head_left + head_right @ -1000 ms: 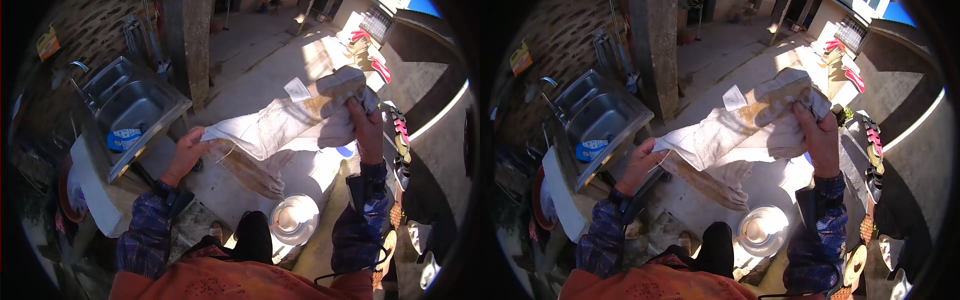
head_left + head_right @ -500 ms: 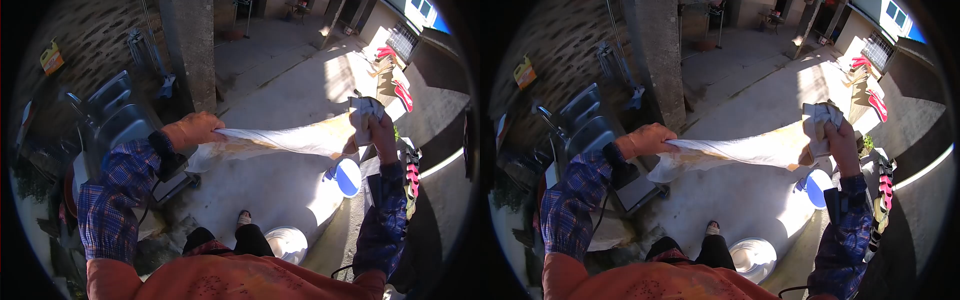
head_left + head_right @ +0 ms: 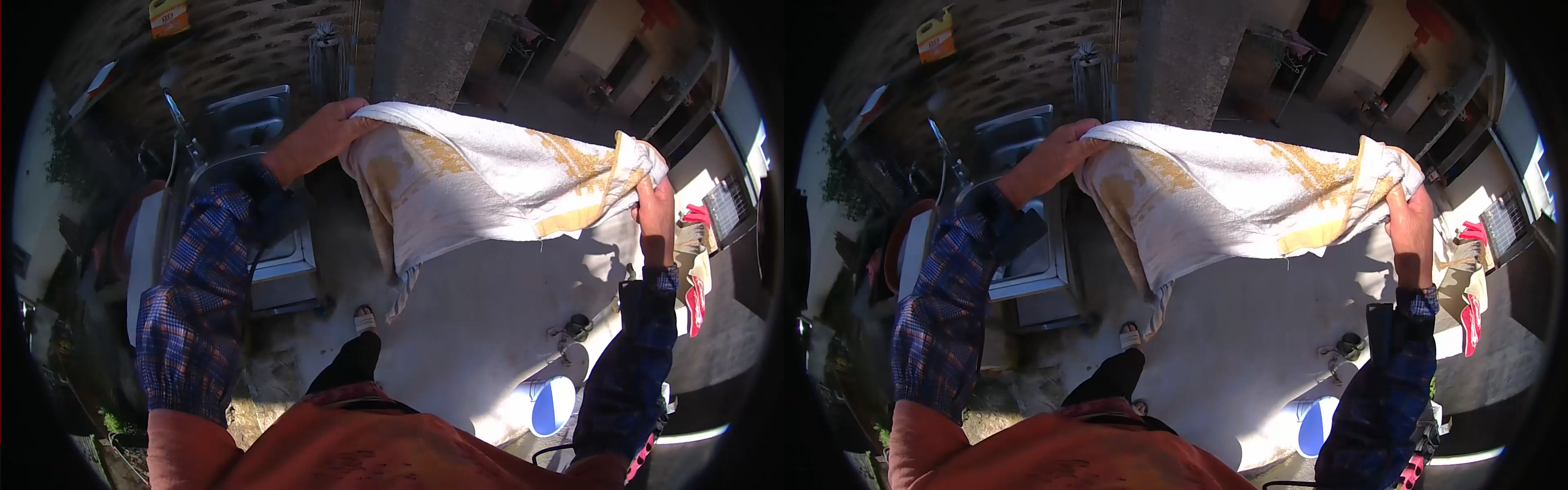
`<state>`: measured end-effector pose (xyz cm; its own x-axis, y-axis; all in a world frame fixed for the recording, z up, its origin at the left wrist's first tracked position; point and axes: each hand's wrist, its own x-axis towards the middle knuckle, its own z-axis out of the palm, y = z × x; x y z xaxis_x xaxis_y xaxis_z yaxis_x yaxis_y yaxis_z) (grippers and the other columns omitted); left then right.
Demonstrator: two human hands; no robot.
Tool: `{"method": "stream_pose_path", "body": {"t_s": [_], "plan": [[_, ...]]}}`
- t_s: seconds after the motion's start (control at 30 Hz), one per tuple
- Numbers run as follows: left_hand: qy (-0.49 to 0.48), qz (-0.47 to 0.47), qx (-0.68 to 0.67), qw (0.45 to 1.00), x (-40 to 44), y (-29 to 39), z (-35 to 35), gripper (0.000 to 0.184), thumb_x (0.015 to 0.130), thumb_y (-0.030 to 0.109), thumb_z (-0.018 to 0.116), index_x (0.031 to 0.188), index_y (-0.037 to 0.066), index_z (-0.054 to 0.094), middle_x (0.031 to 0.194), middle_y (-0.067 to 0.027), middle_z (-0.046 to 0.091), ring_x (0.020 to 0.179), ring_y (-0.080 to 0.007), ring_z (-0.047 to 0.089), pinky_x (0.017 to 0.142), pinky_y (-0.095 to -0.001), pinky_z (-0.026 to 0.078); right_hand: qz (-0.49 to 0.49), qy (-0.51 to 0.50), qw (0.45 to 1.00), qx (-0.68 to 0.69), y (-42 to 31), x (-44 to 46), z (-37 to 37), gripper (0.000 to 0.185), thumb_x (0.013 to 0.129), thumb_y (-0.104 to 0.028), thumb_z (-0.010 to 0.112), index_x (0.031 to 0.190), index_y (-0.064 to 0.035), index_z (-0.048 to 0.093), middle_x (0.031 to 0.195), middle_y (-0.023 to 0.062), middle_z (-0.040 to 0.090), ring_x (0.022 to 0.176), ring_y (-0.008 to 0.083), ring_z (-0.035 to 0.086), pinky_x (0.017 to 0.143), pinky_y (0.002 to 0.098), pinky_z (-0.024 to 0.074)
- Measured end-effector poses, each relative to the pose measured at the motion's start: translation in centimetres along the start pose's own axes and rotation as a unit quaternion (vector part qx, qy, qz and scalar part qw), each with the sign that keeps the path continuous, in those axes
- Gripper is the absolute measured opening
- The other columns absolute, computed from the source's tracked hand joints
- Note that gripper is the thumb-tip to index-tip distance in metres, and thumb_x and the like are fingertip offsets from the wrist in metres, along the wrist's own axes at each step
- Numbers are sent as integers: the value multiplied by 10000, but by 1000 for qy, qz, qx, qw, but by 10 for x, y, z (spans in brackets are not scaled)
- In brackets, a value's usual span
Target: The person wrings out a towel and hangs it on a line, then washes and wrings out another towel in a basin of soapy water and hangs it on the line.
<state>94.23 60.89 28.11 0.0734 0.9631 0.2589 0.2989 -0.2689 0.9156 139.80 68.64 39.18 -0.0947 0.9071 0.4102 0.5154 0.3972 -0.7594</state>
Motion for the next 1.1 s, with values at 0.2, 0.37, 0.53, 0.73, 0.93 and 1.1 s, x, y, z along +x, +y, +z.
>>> {"method": "stream_pose_path", "body": {"t_s": [0.2,0.37,0.53,0.73,0.93,1.1], "plan": [[-271,-117,187,937,10,-64,-11,432,832,259,764,1131,-26,637,937,-62,654,906,-137,612,762,-309,492,-184,-46,973,-133,17,132,33,356,995,-227,523,1265,2,564,949,15,612,733,84,510,651,220,410],[-194,-205,110,953,41,-75,-35,370,874,211,724,1148,-22,642,969,-69,683,927,-132,619,794,-294,493,-114,-120,981,-98,9,160,80,301,981,-185,489,1182,21,576,911,51,585,803,143,509,749,269,388],[-4,-169,-82,982,81,-59,-88,237,952,161,652,1148,28,649,1035,26,635,985,-48,526,906,-233,433,-31,-162,973,160,11,220,106,288,1029,-221,427,1245,-53,517,818,57,618,467,79,487,347,209,325],[151,-34,87,984,142,23,-146,222,934,189,687,1096,39,668,920,40,647,877,-19,516,760,-225,463,-71,-267,843,462,-13,308,102,403,1055,-282,376,1398,-77,426,1167,146,658,764,236,691,495,306,532],[135,-7,217,967,170,90,-208,338,872,190,741,1161,42,649,1052,21,661,974,-40,528,867,-244,447,-136,-341,736,569,-82,387,97,433,1041,-305,413,1379,-40,462,1262,151,625,1084,271,659,870,417,586],[182,38,132,974,174,122,-224,462,834,157,752,1249,16,604,1137,2,642,1042,-65,533,937,-252,425,-216,-399,688,567,-190,447,94,367,1031,-255,459,1260,24,526,1111,187,664,957,255,699,731,391,641]]}}
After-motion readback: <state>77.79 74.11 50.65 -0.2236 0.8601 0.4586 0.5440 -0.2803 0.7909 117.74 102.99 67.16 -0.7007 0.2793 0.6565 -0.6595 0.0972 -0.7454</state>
